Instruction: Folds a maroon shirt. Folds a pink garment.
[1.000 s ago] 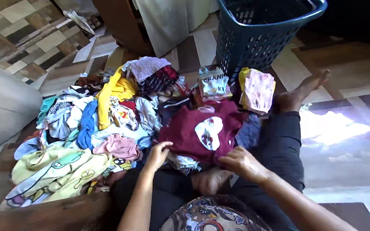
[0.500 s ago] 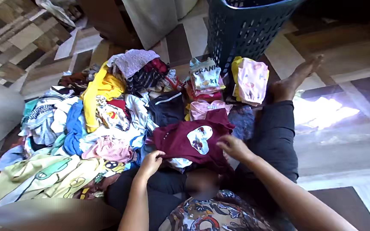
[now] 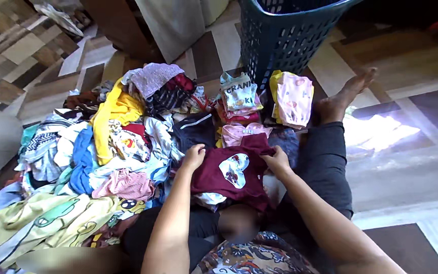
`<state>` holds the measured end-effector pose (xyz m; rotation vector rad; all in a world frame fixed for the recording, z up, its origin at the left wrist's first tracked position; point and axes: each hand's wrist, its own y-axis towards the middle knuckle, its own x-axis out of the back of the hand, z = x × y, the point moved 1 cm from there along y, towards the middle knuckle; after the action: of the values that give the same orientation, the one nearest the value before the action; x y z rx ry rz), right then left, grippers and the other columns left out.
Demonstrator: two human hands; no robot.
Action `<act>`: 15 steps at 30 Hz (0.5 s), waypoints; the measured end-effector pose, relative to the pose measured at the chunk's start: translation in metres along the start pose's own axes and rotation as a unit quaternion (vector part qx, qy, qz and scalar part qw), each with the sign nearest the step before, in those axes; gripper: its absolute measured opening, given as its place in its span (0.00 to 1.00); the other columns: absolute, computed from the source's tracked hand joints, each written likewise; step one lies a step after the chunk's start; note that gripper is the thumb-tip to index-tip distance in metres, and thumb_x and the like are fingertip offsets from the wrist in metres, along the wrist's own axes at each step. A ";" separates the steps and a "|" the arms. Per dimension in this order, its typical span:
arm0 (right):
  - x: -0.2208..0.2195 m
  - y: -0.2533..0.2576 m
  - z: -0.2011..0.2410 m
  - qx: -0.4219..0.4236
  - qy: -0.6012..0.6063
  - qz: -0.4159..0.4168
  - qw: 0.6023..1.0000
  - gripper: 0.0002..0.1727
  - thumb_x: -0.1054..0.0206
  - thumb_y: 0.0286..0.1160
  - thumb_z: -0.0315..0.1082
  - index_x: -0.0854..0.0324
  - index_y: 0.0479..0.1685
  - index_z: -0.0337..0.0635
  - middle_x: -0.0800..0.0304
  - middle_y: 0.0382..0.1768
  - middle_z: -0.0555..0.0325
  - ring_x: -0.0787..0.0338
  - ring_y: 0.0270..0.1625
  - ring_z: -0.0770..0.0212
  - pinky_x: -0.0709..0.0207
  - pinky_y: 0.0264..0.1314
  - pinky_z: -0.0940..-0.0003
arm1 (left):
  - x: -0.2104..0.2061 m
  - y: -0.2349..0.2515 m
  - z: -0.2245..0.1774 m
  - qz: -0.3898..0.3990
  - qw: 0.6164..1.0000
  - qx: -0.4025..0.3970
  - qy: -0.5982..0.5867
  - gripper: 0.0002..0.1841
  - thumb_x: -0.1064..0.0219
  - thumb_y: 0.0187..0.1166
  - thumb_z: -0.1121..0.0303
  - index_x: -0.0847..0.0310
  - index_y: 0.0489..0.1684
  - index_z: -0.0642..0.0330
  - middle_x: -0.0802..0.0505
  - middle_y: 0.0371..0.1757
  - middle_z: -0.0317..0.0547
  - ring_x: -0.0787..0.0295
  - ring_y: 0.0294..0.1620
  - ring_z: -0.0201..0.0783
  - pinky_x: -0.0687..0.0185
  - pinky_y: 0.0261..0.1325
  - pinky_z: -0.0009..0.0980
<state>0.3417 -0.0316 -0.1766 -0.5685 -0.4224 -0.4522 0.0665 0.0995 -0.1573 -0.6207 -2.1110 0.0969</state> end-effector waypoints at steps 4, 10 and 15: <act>0.001 -0.018 0.007 0.093 0.008 -0.030 0.995 0.24 0.27 0.71 0.26 0.26 0.64 0.22 0.14 0.55 0.28 0.12 0.61 0.37 0.23 0.67 0.40 | -0.027 0.018 -0.007 0.102 0.987 0.078 0.102 0.24 0.46 0.91 0.56 0.24 0.80 0.59 0.18 0.77 0.59 0.29 0.83 0.60 0.53 0.84 0.72; -0.005 -0.015 -0.002 -0.069 0.451 0.109 0.883 0.16 0.49 0.89 0.33 0.31 0.70 0.40 0.15 0.51 0.52 0.12 0.51 0.60 0.16 0.55 0.57 | -0.022 0.013 0.004 0.118 0.978 0.118 0.126 0.24 0.36 0.85 0.53 0.18 0.71 0.59 0.13 0.70 0.62 0.23 0.77 0.62 0.42 0.79 0.71; -0.011 -0.018 0.018 -0.145 0.441 0.136 0.875 0.27 0.53 0.93 0.54 0.29 0.72 0.43 0.14 0.53 0.51 0.13 0.55 0.57 0.17 0.58 0.54 | -0.003 0.004 0.010 0.068 0.995 0.056 -0.050 0.16 0.35 0.85 0.68 0.16 0.62 0.70 0.10 0.56 0.68 0.14 0.60 0.61 0.24 0.68 0.59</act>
<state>0.3186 -0.0315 -0.1610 -0.6349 0.6100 -0.4578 0.0617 0.1026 -0.1668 -0.7050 -2.1407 0.3260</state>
